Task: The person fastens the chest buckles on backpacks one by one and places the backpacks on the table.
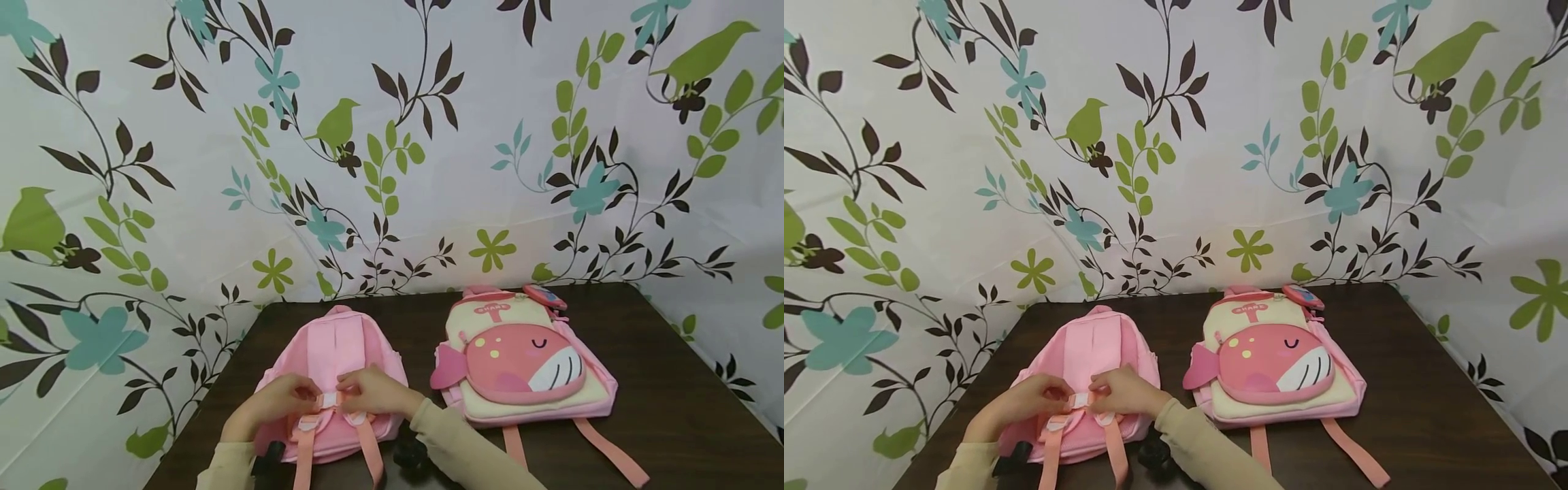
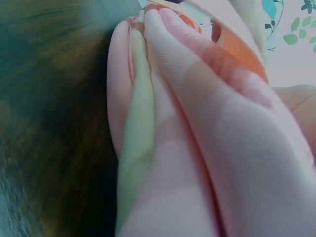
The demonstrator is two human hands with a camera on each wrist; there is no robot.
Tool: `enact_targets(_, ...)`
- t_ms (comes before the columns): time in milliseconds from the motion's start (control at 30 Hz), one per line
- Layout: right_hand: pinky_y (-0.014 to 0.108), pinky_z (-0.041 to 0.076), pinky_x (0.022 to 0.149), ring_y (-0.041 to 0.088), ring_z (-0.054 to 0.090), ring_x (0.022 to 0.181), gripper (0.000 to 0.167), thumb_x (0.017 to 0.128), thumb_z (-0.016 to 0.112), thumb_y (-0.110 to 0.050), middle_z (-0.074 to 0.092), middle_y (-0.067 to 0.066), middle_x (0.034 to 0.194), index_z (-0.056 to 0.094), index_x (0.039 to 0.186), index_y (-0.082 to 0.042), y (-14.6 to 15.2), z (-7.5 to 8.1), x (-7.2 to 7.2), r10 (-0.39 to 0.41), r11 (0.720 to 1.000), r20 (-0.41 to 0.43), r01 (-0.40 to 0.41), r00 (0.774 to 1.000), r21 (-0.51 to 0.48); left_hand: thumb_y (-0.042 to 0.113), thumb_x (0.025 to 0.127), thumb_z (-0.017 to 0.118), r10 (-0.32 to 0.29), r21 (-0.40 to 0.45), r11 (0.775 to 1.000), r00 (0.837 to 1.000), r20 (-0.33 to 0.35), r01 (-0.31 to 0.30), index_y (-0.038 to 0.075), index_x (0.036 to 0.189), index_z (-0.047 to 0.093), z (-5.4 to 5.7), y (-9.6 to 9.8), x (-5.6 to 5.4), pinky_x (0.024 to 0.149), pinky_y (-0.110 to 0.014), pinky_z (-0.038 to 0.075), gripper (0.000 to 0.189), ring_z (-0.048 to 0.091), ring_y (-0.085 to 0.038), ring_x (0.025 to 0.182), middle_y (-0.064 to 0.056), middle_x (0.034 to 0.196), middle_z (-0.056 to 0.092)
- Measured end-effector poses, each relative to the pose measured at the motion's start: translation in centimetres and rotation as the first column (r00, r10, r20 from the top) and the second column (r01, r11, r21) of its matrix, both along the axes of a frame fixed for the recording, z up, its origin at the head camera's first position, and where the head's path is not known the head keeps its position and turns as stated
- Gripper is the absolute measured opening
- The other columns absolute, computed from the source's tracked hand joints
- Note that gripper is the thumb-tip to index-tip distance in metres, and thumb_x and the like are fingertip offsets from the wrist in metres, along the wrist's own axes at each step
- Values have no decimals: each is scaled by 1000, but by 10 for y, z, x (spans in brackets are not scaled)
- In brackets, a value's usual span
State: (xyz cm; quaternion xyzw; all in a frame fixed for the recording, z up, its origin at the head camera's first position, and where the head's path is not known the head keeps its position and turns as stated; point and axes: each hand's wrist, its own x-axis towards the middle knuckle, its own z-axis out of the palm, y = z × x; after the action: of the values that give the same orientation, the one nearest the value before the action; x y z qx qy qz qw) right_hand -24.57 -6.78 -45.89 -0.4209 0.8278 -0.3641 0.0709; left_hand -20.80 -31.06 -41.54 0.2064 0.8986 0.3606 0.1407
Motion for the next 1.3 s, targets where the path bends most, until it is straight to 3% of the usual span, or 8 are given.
enact_targets(167,56,27,115,3,58,119,35,88,75,-27,67,-1,130,76,119,-10,-3,-1,2,-7,1000,-7,6,1000,-13,9,89,73,-1,1,1000,1000,8,1,4,95,73,1,-3,2,67,-25,47,7,55,-13,76,-2,83,64)
enact_targets(367,24,49,93,0,61,100,35,88,78,-26,72,-5,116,75,119,-9,4,0,4,-17,990,81,28,997,-136,14,91,73,-10,-49,999,998,-67,7,8,95,71,2,0,7,68,-25,46,7,54,-10,77,3,83,62)
enact_targets(500,17,48,82,2,60,94,35,89,78,-27,74,-4,111,75,120,-9,14,5,9,-8,978,144,38,989,-204,19,90,75,9,-84,996,994,-111,-18,6,104,70,5,4,15,74,-31,48,20,56,-15,84,2,90,62)
enact_targets(700,25,52,80,13,62,91,36,89,78,-25,74,2,111,74,120,-8,38,17,13,-36,971,147,69,988,-227,27,90,77,84,-87,991,980,-179,-101,3,122,66,16,12,26,96,-59,46,42,59,-35,113,-11,120,64)
enact_targets(867,44,51,97,19,64,112,35,89,77,-26,73,2,118,74,119,-7,69,31,14,-103,962,75,119,992,-245,35,94,72,68,-91,991,958,-280,-97,7,125,66,22,27,26,99,-55,46,42,59,-33,117,-6,126,64)
enact_targets(967,44,51,97,21,64,113,36,90,76,-25,72,5,119,73,120,-5,87,36,12,-123,960,11,121,992,-252,36,96,70,61,-92,991,943,-328,-96,10,126,66,23,40,23,100,-52,47,40,60,-29,118,0,125,64)
enact_targets(1033,42,57,86,22,67,104,36,91,76,-24,71,6,121,72,122,-6,100,40,10,-145,959,1,141,989,-247,33,96,69,50,-91,992,936,-348,-87,10,127,66,23,50,20,101,-51,47,38,60,-28,117,0,125,64)
enact_targets(1300,47,48,101,21,60,122,39,92,74,-37,70,-3,124,71,126,-17,155,50,10,-269,945,-6,263,963,-197,30,97,68,26,-75,996,949,-313,-52,10,130,65,22,89,6,106,-51,43,38,58,-26,121,-4,128,64)
